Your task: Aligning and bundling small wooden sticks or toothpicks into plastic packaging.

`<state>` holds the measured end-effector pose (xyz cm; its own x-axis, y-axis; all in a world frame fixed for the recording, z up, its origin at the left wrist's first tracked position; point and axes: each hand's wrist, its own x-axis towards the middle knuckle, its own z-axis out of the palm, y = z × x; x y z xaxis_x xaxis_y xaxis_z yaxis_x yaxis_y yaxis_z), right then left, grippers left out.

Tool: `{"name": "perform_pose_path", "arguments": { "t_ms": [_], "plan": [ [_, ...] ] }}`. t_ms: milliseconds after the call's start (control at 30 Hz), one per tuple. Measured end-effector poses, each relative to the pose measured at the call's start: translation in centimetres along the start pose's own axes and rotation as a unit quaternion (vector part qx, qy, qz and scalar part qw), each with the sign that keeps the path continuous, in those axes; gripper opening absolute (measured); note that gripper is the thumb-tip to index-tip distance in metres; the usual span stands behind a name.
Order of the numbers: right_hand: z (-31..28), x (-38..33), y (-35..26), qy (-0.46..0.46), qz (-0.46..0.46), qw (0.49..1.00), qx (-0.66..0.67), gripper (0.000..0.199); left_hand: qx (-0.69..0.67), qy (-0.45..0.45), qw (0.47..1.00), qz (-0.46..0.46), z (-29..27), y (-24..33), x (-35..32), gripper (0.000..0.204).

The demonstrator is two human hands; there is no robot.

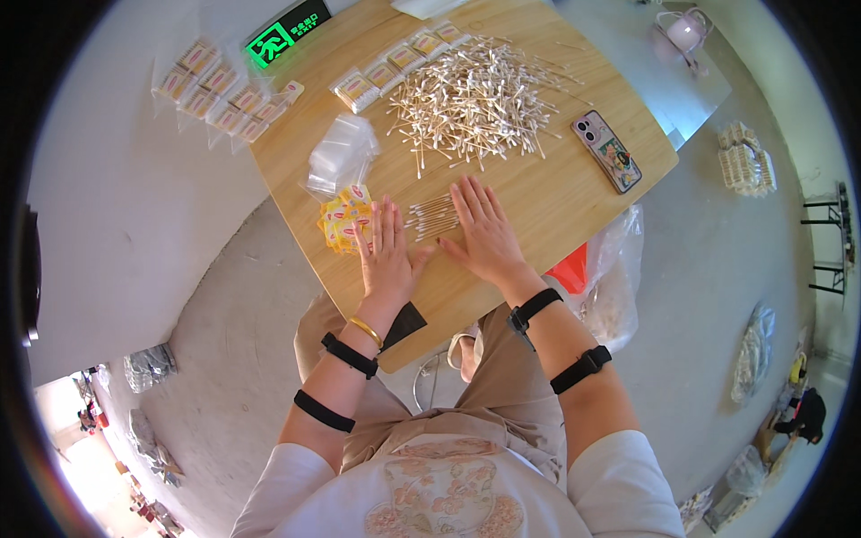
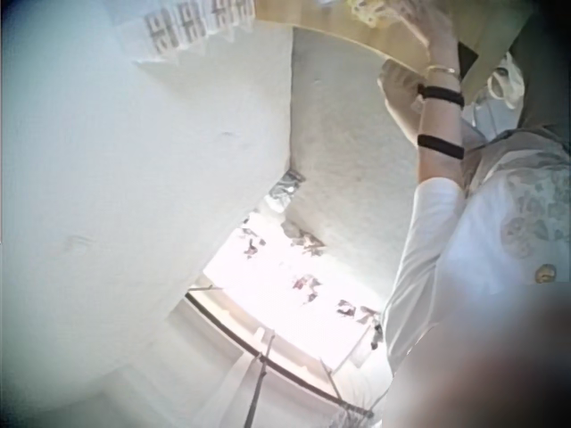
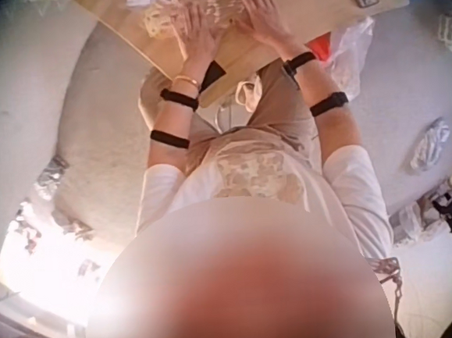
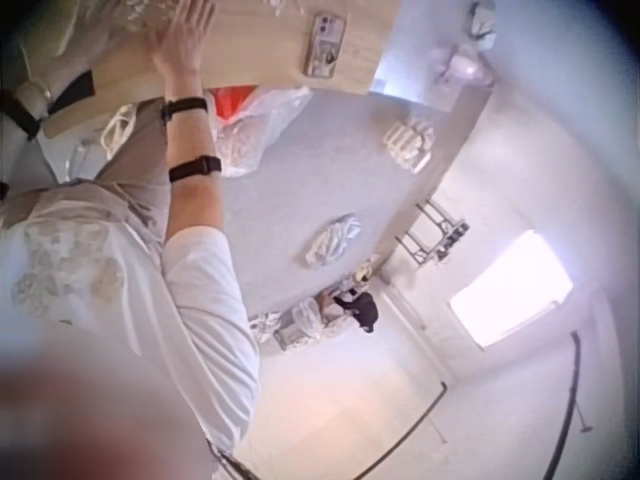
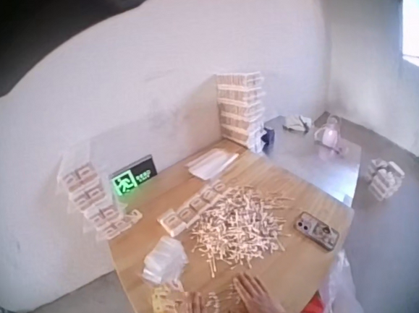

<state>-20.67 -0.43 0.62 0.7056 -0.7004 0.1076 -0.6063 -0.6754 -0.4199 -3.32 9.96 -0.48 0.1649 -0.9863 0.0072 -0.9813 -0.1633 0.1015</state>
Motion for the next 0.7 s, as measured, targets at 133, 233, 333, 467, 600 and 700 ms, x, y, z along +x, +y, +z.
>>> {"name": "perform_pose_path", "arguments": {
  "t_ms": [133, 233, 333, 467, 600, 700],
  "plan": [
    [1.9, 0.4, -0.8, -0.007, -0.014, 0.998, -0.061, 0.083, -0.015, 0.013, 1.0, -0.001, 0.6, 1.2, 0.9, 0.09],
    [2.2, 0.3, -1.4, -0.009, -0.018, 0.995, -0.093, 0.08, 0.033, 0.007, 0.999, -0.005, 0.9, 1.3, 0.9, 0.093],
    [2.2, 0.3, -1.6, -0.004, -0.017, 0.997, -0.082, 0.08, -0.023, 0.015, 1.0, 0.003, 0.7, 1.0, 1.0, 0.092],
    [2.0, 0.2, -1.8, -0.01, -0.01, 0.997, -0.073, 0.079, -0.051, 0.027, 0.998, 0.006, 0.4, 1.0, 1.2, 0.091],
    [2.1, 0.3, -1.8, 0.008, -0.013, 0.996, -0.085, 0.08, -0.062, 0.013, 0.997, 0.043, 0.2, 1.0, 1.0, 0.088],
    [2.0, 0.3, -1.8, 0.008, -0.013, 0.997, -0.074, 0.081, -0.038, 0.027, 0.998, 0.036, 0.0, 1.1, 1.0, 0.086]
  ]
}}
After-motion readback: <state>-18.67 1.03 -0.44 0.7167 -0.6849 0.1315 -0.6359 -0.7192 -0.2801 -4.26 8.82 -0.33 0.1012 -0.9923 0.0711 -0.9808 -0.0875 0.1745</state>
